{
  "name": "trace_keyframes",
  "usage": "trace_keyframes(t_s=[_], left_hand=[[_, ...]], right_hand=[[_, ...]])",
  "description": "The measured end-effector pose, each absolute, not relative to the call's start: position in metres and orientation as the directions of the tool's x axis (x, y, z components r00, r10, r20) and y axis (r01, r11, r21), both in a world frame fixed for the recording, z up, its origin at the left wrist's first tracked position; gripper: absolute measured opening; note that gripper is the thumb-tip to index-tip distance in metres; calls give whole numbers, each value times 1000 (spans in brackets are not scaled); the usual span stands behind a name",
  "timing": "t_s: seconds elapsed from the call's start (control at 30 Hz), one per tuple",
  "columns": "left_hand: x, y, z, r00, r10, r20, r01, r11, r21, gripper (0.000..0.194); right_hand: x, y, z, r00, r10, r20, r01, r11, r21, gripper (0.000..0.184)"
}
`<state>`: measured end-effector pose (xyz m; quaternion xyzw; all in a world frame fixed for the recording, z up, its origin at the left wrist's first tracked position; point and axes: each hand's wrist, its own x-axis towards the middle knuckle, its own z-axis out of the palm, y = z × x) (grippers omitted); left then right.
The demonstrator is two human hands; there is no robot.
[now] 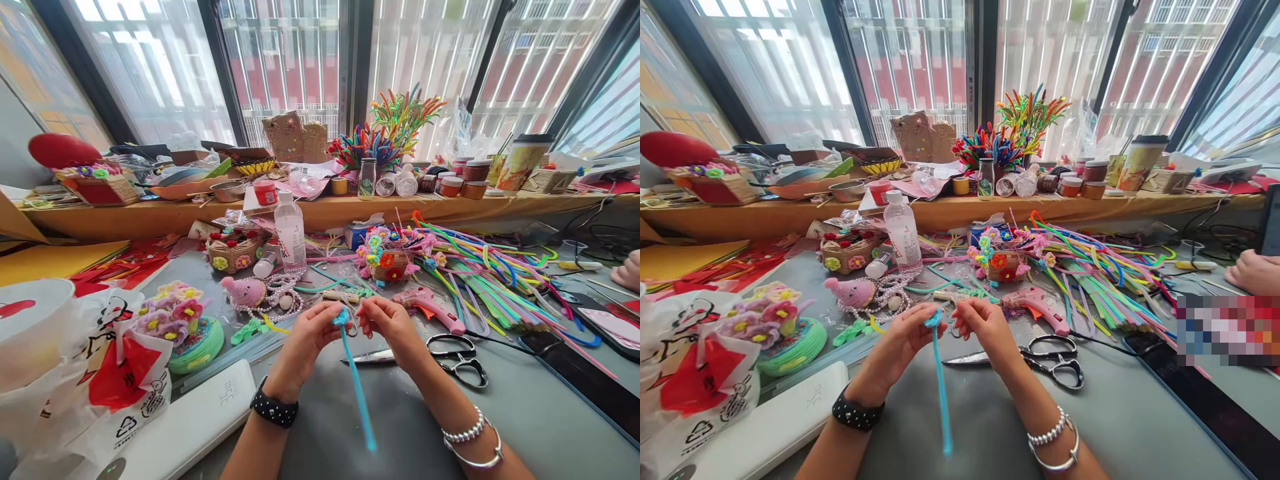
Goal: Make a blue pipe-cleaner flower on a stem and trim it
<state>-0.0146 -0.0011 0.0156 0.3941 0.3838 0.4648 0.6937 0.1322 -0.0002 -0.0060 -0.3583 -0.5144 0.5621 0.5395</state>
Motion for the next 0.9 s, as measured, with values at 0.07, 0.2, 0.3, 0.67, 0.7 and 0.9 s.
trace_keyframes(t_s=[0.07, 0.2, 0.3, 0.67, 0.7, 0.9], left_hand=[[-13, 0, 13, 247, 953, -174, -206, 227, 952, 20], [-9, 3, 8, 193, 975, -115, -54, 128, 990, 26], [-8, 4, 7, 156, 986, -54, -35, 60, 998, 26], [-6, 0, 8, 228, 973, 37, -54, -25, 998, 21], [-6, -1, 9, 215, 973, 81, -53, -71, 996, 20], [-3, -11, 16, 123, 897, 425, 182, -441, 879, 16]], right_hand=[[131, 0, -6, -211, 965, 152, -181, 115, -977, 25], [130, 0, -5, -235, 964, 126, -75, 111, -991, 19], [131, 0, -4, -265, 959, 101, -77, 83, -994, 17], [131, -3, -4, -14, 967, 254, -44, 253, -966, 16], [131, -4, -4, -2, 961, 276, -14, 276, -961, 16], [130, -12, 1, 13, 856, 517, 261, 496, -828, 12]])
